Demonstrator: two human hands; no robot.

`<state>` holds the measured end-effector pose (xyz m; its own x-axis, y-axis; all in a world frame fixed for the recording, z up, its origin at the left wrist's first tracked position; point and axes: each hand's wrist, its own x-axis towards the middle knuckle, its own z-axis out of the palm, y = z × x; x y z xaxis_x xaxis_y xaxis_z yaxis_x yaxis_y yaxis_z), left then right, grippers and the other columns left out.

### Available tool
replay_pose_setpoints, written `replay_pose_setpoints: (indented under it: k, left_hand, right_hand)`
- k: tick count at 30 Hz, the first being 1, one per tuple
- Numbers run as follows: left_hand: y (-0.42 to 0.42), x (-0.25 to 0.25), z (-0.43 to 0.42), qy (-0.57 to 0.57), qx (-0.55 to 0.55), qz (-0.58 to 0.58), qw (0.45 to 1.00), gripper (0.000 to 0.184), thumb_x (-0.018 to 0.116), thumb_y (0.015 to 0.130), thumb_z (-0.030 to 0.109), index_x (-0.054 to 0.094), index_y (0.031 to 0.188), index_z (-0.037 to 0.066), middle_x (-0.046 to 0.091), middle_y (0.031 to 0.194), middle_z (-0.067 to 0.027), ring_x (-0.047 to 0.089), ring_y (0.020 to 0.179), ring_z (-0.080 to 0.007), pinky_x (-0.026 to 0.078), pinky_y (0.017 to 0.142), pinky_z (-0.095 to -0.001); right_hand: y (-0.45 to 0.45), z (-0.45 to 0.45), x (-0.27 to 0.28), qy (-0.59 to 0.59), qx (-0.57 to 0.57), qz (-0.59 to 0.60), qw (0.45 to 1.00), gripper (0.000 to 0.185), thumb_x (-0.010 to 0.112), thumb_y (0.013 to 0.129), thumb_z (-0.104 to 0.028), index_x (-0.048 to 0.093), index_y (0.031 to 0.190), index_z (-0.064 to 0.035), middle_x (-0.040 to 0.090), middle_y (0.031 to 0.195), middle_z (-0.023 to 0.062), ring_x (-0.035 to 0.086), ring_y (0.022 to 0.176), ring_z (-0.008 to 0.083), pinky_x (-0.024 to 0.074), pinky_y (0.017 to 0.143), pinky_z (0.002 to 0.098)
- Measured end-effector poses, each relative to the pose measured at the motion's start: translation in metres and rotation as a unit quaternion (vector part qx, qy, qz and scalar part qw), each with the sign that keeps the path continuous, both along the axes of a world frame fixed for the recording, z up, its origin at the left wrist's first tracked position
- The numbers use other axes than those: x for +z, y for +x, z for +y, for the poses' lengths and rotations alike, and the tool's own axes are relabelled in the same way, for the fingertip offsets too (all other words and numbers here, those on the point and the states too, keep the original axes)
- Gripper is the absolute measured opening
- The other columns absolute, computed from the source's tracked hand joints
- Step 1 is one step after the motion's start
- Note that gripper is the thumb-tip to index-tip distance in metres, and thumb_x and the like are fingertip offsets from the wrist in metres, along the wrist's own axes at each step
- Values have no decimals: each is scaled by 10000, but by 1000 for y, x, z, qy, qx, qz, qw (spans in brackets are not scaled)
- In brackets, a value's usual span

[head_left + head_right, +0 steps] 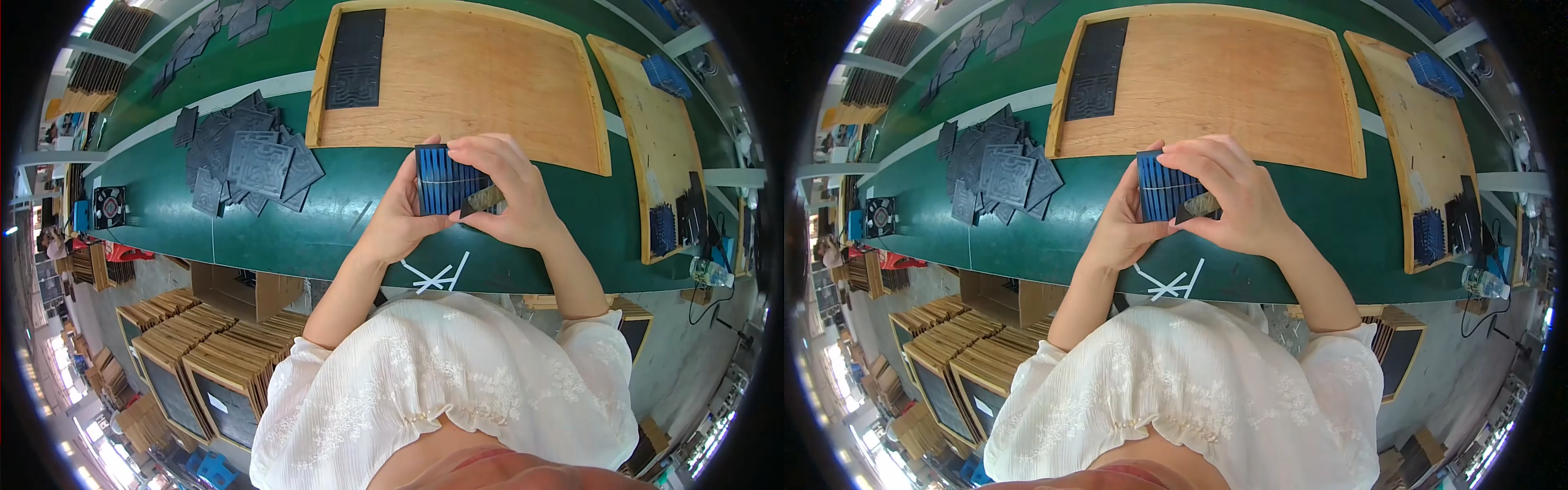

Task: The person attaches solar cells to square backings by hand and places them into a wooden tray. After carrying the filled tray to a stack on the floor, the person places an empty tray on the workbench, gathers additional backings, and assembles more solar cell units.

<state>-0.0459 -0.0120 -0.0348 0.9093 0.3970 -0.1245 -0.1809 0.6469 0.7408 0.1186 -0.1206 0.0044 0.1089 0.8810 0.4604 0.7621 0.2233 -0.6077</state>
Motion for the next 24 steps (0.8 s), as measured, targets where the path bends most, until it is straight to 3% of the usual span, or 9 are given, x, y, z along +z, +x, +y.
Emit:
replay_pose_setpoints:
  k: [24]
  left_hand:
    - [1,2,-1,-18,7,-11,1000,1005,633,711,-253,201,1557,74,429,1399,-76,505,1255,-184,511,973,-306]
  right_hand:
    - [2,2,-3,8,6,31,999,755,882,545,-107,593,1242,-138,618,1235,71,580,1124,307,515,921,407]
